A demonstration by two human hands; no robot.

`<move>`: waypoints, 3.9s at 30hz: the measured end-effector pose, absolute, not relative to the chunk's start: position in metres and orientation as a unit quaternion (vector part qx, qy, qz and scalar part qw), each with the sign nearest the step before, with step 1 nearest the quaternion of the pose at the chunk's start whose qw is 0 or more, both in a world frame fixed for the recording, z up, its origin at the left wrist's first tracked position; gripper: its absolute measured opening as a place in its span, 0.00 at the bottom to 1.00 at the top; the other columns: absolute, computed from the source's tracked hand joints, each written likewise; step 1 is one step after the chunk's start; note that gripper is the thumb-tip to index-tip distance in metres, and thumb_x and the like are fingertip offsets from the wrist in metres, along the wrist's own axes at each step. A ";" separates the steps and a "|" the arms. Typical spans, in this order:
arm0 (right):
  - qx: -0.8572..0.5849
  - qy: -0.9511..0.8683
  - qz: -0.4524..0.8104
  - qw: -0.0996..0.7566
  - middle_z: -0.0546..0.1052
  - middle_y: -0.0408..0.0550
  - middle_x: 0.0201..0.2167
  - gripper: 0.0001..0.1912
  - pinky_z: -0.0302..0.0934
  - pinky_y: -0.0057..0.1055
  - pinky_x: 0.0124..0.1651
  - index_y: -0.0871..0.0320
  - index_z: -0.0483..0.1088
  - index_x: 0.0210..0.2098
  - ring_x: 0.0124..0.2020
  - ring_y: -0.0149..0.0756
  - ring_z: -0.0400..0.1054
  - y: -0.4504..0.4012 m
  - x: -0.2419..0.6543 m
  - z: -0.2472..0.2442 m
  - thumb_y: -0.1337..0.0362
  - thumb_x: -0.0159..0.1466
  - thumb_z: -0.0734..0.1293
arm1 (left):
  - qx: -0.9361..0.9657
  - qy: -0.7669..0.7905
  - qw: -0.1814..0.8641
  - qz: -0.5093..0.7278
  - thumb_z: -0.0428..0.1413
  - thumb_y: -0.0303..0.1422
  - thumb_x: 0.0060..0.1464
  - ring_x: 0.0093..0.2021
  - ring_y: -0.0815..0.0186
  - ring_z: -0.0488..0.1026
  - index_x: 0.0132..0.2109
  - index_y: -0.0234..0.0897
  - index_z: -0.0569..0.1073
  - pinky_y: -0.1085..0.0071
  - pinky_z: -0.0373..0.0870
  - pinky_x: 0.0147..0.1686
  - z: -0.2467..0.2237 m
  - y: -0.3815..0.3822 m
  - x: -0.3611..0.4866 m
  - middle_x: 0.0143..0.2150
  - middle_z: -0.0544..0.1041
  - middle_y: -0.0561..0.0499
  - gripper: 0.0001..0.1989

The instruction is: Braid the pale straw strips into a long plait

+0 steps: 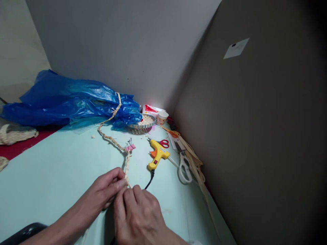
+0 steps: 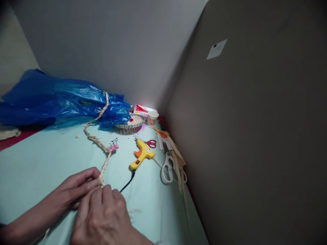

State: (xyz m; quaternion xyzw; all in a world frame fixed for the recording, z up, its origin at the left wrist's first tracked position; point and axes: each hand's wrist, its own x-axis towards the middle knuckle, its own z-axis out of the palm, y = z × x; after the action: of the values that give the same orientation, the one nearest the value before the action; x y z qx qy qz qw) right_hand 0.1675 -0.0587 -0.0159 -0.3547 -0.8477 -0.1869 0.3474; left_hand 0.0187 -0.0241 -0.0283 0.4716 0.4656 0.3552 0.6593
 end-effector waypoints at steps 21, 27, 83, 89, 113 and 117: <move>-0.468 -0.699 0.444 0.310 0.64 0.37 0.21 0.15 0.50 0.25 0.30 0.61 0.72 0.28 0.25 0.27 0.56 -0.028 0.192 0.007 0.60 0.69 0.64 | 0.669 0.530 0.436 0.286 0.48 0.47 0.62 0.35 0.59 0.73 0.34 0.44 0.70 0.69 0.65 0.37 -0.010 -0.028 0.014 0.32 0.77 0.53 0.15; -0.473 -0.669 0.457 0.346 0.62 0.38 0.19 0.17 0.48 0.25 0.27 0.61 0.67 0.22 0.23 0.26 0.53 -0.030 0.186 -0.001 0.65 0.67 0.62 | 0.708 0.541 0.331 0.309 0.51 0.41 0.58 0.30 0.58 0.75 0.32 0.45 0.73 0.69 0.66 0.33 -0.004 -0.038 0.017 0.28 0.78 0.51 0.10; -0.464 -0.697 0.478 0.264 0.76 0.40 0.28 0.06 0.58 0.26 0.38 0.57 0.63 0.47 0.31 0.30 0.68 -0.042 0.201 0.014 0.66 0.71 0.59 | 0.334 0.515 0.722 0.320 0.68 0.44 0.40 0.21 0.76 0.47 0.31 0.37 0.74 0.79 0.46 0.19 -0.004 -0.032 0.024 0.21 0.63 0.60 0.17; -0.481 -0.693 0.479 0.243 0.76 0.41 0.29 0.06 0.58 0.29 0.40 0.57 0.63 0.47 0.34 0.33 0.69 -0.041 0.203 0.015 0.66 0.70 0.59 | 0.342 0.556 0.687 0.319 0.69 0.42 0.34 0.19 0.73 0.60 0.33 0.40 0.72 0.79 0.51 0.18 -0.001 -0.029 0.028 0.20 0.70 0.57 0.20; -0.499 -0.763 0.357 0.204 0.76 0.43 0.27 0.09 0.53 0.28 0.34 0.57 0.70 0.35 0.29 0.31 0.65 -0.040 0.214 0.023 0.65 0.70 0.62 | 0.410 0.546 0.659 0.314 0.66 0.44 0.44 0.20 0.74 0.47 0.29 0.37 0.73 0.74 0.42 0.20 -0.006 -0.032 0.023 0.19 0.59 0.61 0.15; -0.504 -0.799 0.235 0.228 0.78 0.46 0.30 0.12 0.53 0.30 0.32 0.58 0.73 0.35 0.29 0.32 0.68 -0.046 0.208 0.016 0.65 0.71 0.60 | 0.454 0.539 0.639 0.307 0.65 0.43 0.45 0.18 0.75 0.48 0.29 0.36 0.72 0.74 0.41 0.19 -0.011 -0.029 0.023 0.18 0.63 0.60 0.15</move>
State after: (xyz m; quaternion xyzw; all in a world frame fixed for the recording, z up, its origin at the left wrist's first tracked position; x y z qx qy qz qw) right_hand 0.2077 -0.0456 0.0158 -0.5037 -0.7993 0.2354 0.2282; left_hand 0.0231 -0.0292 -0.0110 0.4541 0.5394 0.3069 0.6392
